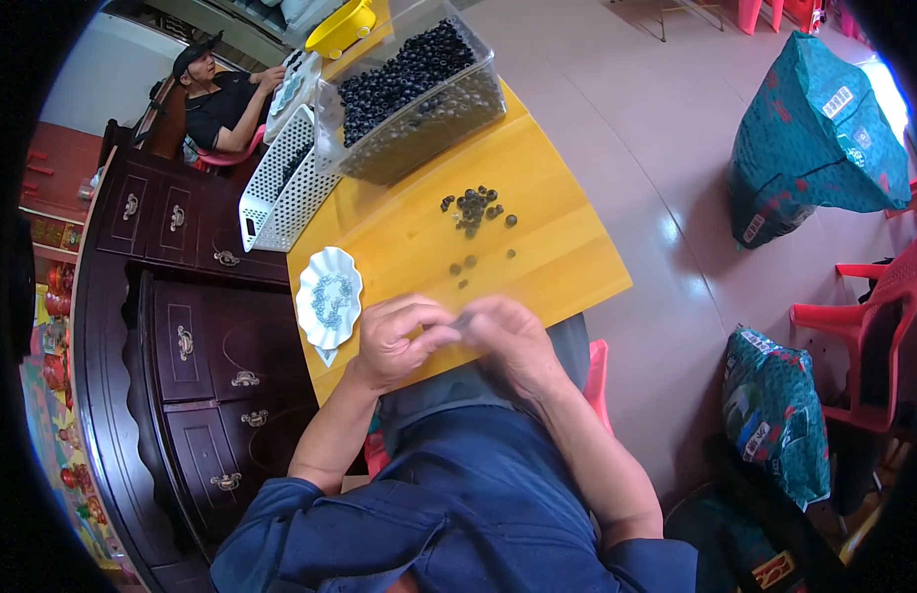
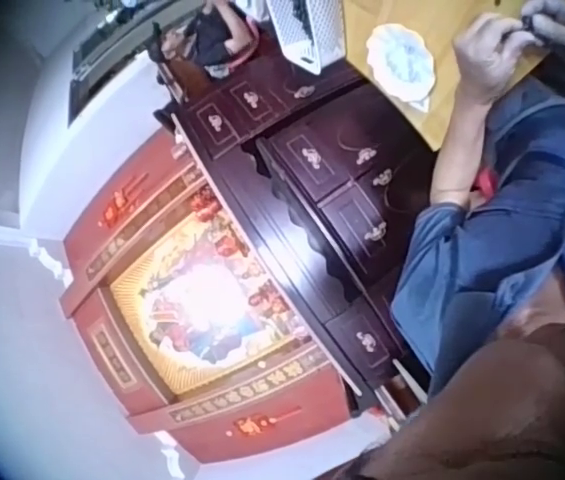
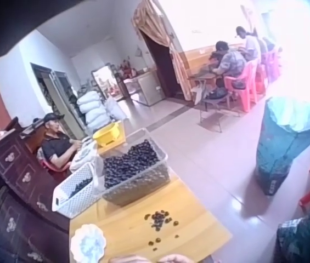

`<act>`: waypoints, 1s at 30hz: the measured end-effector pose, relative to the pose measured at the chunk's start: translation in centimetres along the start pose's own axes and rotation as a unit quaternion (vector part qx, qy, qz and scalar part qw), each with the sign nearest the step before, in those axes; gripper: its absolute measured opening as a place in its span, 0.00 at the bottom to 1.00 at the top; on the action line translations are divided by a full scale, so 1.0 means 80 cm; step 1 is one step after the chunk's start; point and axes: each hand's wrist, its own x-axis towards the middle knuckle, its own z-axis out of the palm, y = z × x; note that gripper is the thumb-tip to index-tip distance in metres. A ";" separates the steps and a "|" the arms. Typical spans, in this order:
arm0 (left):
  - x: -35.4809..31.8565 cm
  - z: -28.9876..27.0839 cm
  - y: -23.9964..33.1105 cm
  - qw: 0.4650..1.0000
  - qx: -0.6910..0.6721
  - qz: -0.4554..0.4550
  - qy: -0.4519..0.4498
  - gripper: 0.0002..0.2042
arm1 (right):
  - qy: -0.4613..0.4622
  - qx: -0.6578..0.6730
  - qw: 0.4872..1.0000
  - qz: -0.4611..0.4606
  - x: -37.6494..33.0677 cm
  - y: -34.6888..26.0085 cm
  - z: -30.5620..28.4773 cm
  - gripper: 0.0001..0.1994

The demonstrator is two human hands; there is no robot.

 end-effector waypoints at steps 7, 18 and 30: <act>0.000 0.001 0.000 1.000 0.018 0.014 0.009 0.09 | 0.012 -0.024 1.000 0.005 0.000 0.003 -0.002 0.10; 0.002 -0.004 0.000 1.000 0.003 -0.001 -0.031 0.11 | 0.023 -0.051 0.998 0.012 -0.002 0.003 -0.004 0.10; 0.004 -0.009 -0.008 0.984 -0.139 -0.016 -0.112 0.19 | -0.050 -0.020 0.998 0.020 -0.005 -0.012 0.011 0.15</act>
